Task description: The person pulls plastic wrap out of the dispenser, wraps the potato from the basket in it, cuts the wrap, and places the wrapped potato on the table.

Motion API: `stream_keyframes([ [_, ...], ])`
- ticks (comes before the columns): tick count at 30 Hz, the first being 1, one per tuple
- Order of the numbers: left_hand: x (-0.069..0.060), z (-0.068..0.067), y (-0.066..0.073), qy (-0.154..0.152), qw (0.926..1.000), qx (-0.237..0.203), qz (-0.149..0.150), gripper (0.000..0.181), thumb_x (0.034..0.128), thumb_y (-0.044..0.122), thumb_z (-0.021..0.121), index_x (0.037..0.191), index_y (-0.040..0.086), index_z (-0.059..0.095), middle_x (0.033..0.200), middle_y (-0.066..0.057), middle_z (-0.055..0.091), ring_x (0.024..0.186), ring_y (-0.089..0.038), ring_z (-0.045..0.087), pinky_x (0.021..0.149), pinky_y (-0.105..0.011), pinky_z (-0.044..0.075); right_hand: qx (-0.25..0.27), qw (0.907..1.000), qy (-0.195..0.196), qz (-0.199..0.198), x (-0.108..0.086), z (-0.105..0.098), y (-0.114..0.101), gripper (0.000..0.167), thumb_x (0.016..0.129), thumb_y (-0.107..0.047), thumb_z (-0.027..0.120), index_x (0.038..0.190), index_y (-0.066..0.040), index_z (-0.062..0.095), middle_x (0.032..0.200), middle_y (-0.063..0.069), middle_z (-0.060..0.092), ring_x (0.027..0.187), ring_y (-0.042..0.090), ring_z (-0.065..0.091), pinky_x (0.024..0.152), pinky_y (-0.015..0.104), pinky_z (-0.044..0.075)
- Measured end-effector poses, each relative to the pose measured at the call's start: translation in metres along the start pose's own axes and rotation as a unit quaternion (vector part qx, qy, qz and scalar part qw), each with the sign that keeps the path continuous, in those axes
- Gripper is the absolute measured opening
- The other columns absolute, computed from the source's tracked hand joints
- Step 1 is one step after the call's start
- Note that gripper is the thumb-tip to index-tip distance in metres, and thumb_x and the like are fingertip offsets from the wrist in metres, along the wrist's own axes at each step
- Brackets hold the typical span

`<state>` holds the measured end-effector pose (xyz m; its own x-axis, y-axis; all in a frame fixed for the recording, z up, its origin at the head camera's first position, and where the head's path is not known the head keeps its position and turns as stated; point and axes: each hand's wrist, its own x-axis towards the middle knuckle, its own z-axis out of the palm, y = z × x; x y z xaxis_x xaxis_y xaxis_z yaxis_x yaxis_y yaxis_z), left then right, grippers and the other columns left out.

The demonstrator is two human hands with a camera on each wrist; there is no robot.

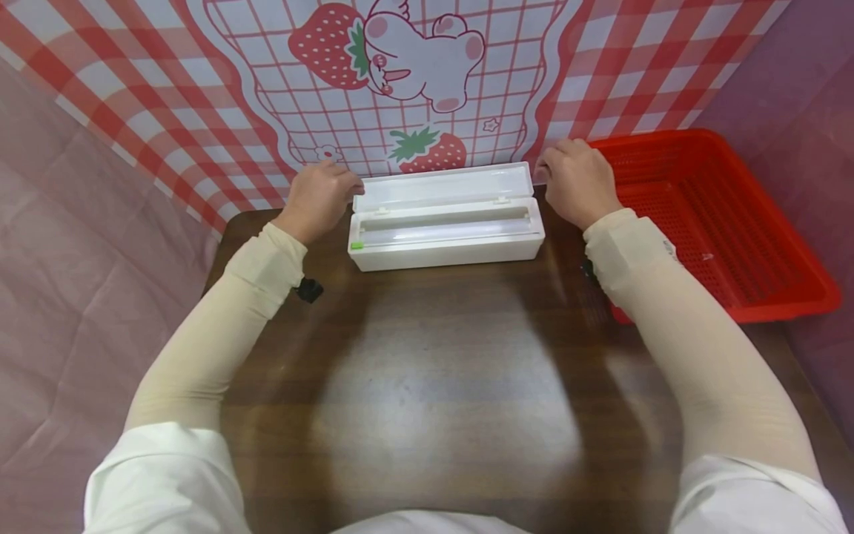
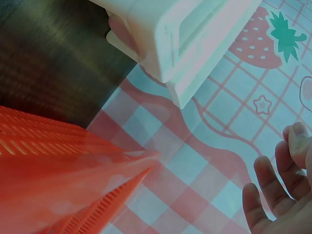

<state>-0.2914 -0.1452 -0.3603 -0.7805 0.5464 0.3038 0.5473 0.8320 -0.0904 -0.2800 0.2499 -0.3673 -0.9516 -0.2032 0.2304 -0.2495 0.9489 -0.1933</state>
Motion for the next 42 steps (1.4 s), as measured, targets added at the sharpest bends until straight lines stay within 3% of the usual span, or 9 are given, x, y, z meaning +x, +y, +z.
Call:
stream_keyframes([
  [9, 0.002, -0.007, -0.003, 0.024, 0.9996, -0.004, 0.017, 0.015, 0.0982, 0.015, 0.068, 0.105, 0.005, 0.077, 0.102, -0.011, 0.075, 0.091, -0.029, 0.064, 0.074, -0.041, 0.052, -0.002, 0.9999, 0.009, -0.007, 0.002, -0.009, -0.002, 0.026, 0.096, -0.011, 0.065, 0.115, 0.005, 0.066, 0.108, 0.028, 0.061, 0.098, 0.044, 0.053, 0.093, 0.061, 0.049],
  [15, 0.002, -0.014, -0.004, 0.033, 0.9993, -0.004, 0.018, 0.015, 0.0979, 0.017, 0.068, 0.105, 0.007, 0.077, 0.107, -0.010, 0.075, 0.089, -0.029, 0.061, 0.070, -0.040, 0.045, 0.002, 0.9997, 0.018, -0.018, 0.002, -0.014, -0.003, 0.025, 0.096, -0.011, 0.064, 0.114, 0.006, 0.065, 0.108, 0.027, 0.061, 0.098, 0.044, 0.053, 0.092, 0.061, 0.049],
  [27, 0.003, -0.027, -0.003, 0.014, 0.9998, 0.015, 0.007, 0.016, 0.0974, 0.016, 0.069, 0.109, 0.008, 0.076, 0.109, -0.010, 0.075, 0.089, -0.027, 0.059, 0.069, -0.039, 0.041, 0.002, 0.9999, 0.012, -0.011, 0.004, -0.027, -0.007, 0.028, 0.097, -0.014, 0.063, 0.120, 0.004, 0.066, 0.116, 0.027, 0.061, 0.102, 0.044, 0.052, 0.097, 0.061, 0.047],
  [42, 0.006, -0.039, -0.002, 0.021, 0.9996, 0.014, 0.012, 0.017, 0.0985, 0.017, 0.067, 0.109, 0.007, 0.076, 0.111, -0.011, 0.074, 0.098, -0.029, 0.061, 0.078, -0.042, 0.046, 0.003, 0.9999, 0.003, -0.009, 0.004, -0.042, -0.009, 0.028, 0.096, -0.010, 0.064, 0.120, 0.004, 0.065, 0.120, 0.027, 0.060, 0.106, 0.044, 0.051, 0.100, 0.062, 0.044],
])
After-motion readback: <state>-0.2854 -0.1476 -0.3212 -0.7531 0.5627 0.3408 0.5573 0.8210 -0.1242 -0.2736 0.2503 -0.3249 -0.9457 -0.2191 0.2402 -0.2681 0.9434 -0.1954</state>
